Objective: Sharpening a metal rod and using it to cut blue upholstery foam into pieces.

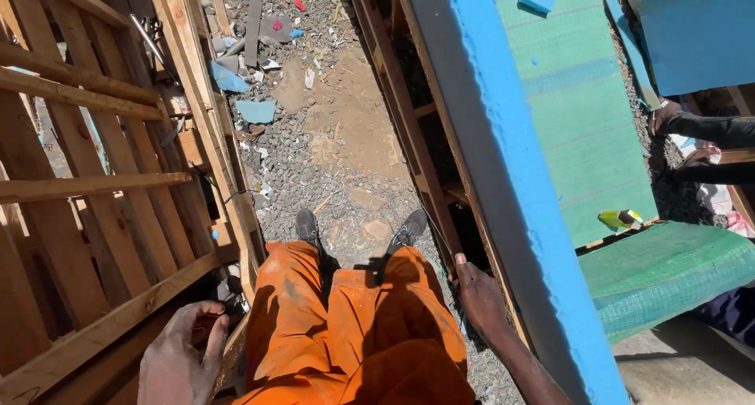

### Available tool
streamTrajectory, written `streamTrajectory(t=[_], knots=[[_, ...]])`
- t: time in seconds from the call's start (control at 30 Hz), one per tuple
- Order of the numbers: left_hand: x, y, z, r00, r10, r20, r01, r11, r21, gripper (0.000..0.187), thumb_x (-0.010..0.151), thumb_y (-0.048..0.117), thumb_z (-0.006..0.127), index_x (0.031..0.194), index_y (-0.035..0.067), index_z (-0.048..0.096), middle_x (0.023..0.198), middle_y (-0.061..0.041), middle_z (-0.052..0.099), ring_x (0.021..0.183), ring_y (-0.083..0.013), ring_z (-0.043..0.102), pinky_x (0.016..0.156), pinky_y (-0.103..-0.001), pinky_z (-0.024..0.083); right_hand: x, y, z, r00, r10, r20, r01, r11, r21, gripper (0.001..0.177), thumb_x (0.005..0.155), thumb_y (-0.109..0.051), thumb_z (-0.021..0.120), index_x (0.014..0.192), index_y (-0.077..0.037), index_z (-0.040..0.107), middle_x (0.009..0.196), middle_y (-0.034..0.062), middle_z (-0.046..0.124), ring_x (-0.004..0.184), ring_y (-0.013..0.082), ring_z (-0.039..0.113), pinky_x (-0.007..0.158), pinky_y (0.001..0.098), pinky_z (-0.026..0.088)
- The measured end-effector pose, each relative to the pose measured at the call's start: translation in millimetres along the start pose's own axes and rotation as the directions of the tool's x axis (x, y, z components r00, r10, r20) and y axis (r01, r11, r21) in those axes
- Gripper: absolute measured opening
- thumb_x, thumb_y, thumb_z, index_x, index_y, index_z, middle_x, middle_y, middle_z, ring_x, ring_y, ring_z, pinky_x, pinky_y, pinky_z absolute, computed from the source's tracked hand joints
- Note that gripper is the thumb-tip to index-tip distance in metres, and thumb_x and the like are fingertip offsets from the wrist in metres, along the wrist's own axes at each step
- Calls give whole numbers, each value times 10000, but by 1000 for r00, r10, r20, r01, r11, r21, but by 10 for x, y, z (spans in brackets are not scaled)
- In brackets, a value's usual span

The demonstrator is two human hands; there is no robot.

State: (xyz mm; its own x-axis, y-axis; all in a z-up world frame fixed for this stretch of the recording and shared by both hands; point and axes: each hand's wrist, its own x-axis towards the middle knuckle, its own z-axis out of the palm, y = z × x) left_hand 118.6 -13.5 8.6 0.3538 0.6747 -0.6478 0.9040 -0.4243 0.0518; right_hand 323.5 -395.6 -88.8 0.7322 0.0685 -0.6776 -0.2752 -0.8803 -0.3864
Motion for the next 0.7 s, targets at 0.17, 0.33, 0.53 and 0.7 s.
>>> streamTrajectory(t=[0.17,0.33,0.53,0.7], knots=[[998,652,711,945,229,234,-183,962,-204,130,950,374,666,941,255,717,927,147,807,565,-157,513,725,-293,477,1607,-784,735,997,-47,67,14,907,421,504,1049,-524,471,772,-132,623,645,4,590,529,90,432,501,274,340],[2779,1042,2762,653,494,575,-456,862,-223,330,1018,468,623,1137,163,659,638,-102,619,739,-339,656,788,-434,486,2922,-1000,1706,991,-126,39,86,844,529,378,1058,-482,478,931,-132,549,685,-23,576,581,94,537,637,278,466],[4380,209,6324,622,573,534,-445,820,-361,521,1029,552,510,1102,63,676,1038,-233,719,1095,-492,658,913,-598,540,4585,-496,3343,995,-97,-6,80,785,615,384,1122,-315,555,898,-30,683,658,81,606,609,156,653,623,284,579],[4115,976,4782,583,531,615,-374,847,-377,382,1010,445,538,1117,100,663,1055,-193,722,1097,-433,680,915,-571,547,5095,-327,3976,996,-86,34,53,831,554,382,1133,-363,514,942,-75,677,733,80,678,715,163,700,719,272,589]])
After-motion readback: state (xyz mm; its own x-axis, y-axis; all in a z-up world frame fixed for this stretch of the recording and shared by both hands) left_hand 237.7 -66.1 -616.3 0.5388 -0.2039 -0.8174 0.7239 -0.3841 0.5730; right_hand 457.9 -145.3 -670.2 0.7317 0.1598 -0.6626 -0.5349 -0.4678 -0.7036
